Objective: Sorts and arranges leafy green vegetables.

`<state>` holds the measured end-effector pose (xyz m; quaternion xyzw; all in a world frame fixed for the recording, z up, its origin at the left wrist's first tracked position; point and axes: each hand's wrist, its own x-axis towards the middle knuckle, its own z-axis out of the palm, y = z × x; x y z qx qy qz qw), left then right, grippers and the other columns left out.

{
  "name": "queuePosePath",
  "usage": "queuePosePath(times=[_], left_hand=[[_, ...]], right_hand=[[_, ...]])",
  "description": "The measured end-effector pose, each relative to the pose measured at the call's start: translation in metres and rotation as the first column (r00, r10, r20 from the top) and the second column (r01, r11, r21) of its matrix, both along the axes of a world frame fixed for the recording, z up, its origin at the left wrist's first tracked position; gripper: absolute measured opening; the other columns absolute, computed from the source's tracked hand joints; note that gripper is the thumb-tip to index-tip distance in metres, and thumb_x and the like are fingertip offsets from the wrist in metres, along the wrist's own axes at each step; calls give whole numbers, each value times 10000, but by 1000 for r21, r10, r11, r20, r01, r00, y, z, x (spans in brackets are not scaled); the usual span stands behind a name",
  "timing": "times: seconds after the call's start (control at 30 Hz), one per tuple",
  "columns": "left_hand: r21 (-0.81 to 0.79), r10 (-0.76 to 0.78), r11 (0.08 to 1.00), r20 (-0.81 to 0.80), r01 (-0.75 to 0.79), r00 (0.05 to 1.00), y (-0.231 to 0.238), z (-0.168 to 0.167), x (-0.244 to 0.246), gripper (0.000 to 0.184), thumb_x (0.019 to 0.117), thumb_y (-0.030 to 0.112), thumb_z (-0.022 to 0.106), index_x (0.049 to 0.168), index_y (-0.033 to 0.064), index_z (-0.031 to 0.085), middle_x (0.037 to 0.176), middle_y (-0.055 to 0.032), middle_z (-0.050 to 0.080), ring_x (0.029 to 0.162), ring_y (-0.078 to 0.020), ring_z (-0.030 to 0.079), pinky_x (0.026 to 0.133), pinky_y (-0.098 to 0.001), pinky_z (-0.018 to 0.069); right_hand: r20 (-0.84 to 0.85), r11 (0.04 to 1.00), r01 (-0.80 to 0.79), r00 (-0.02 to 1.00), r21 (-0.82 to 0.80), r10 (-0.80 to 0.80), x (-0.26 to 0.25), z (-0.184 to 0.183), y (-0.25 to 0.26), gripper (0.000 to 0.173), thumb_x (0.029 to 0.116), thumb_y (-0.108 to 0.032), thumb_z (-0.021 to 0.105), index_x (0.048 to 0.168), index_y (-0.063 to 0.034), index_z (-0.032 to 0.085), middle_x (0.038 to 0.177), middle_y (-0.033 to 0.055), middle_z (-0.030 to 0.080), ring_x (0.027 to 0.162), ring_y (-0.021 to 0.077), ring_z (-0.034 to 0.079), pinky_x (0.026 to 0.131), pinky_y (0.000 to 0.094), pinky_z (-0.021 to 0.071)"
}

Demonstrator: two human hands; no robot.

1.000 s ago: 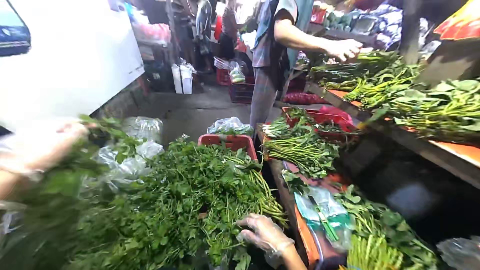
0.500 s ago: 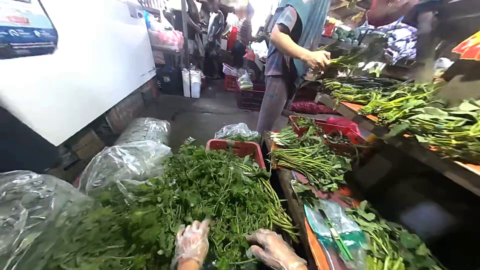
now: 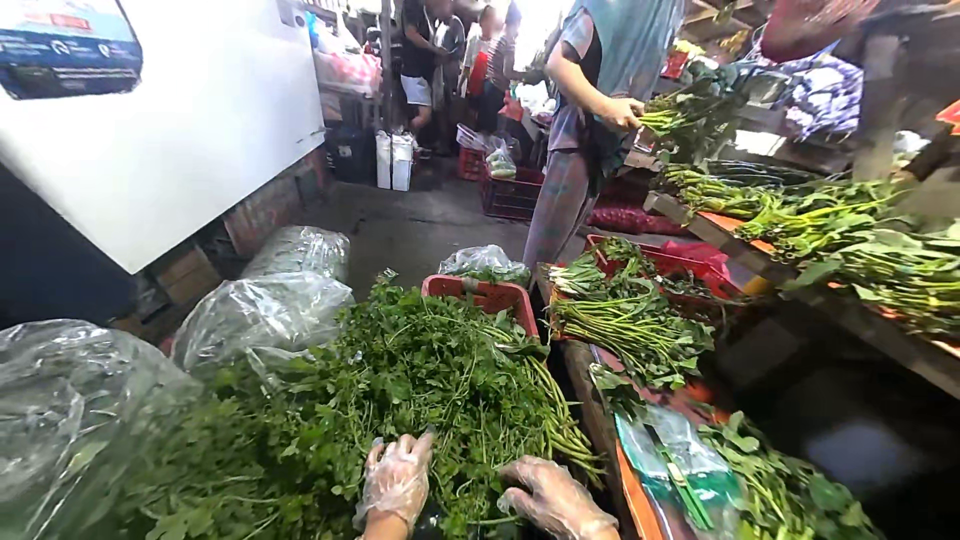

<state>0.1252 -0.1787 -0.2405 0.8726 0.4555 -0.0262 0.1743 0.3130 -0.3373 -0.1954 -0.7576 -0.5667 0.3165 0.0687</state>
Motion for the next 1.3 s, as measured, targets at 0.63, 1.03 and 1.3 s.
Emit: queuePosePath(times=[0.63, 1.03, 1.3], left_hand=[[23, -40, 999, 29, 39, 999, -6, -2, -2, 418, 1082, 278, 465, 1492, 303, 543, 1356, -141, 643, 1323, -341, 556, 1231, -559, 202], [92, -58, 994, 26, 56, 998, -12, -6, 2, 401, 1075, 267, 488, 1465, 241, 581, 1307, -159, 672, 1285, -352, 591, 1225, -572, 213], [82, -58, 995, 14, 57, 998, -14, -9, 5, 403, 1077, 269, 476, 1462, 212, 584, 1334, -166, 656, 1300, -364, 576, 1222, -576, 223]], right_hand=[[-5, 1000, -17, 1000, -13, 17, -1, 1, 1, 437, 1048, -376, 538, 1417, -156, 617, 1414, 119, 615, 1342, 283, 556, 1145, 515, 404], [-8, 993, 17, 1000, 121, -17, 14, 8, -7, 444, 1032, -366, 577, 1437, -187, 605, 1450, 95, 589, 1342, 270, 555, 1125, 516, 426], [-55, 993, 53, 997, 102, -47, 16, -1, -19, 470, 1025, -396, 581, 1440, -178, 604, 1451, 104, 589, 1352, 281, 546, 1137, 522, 411]])
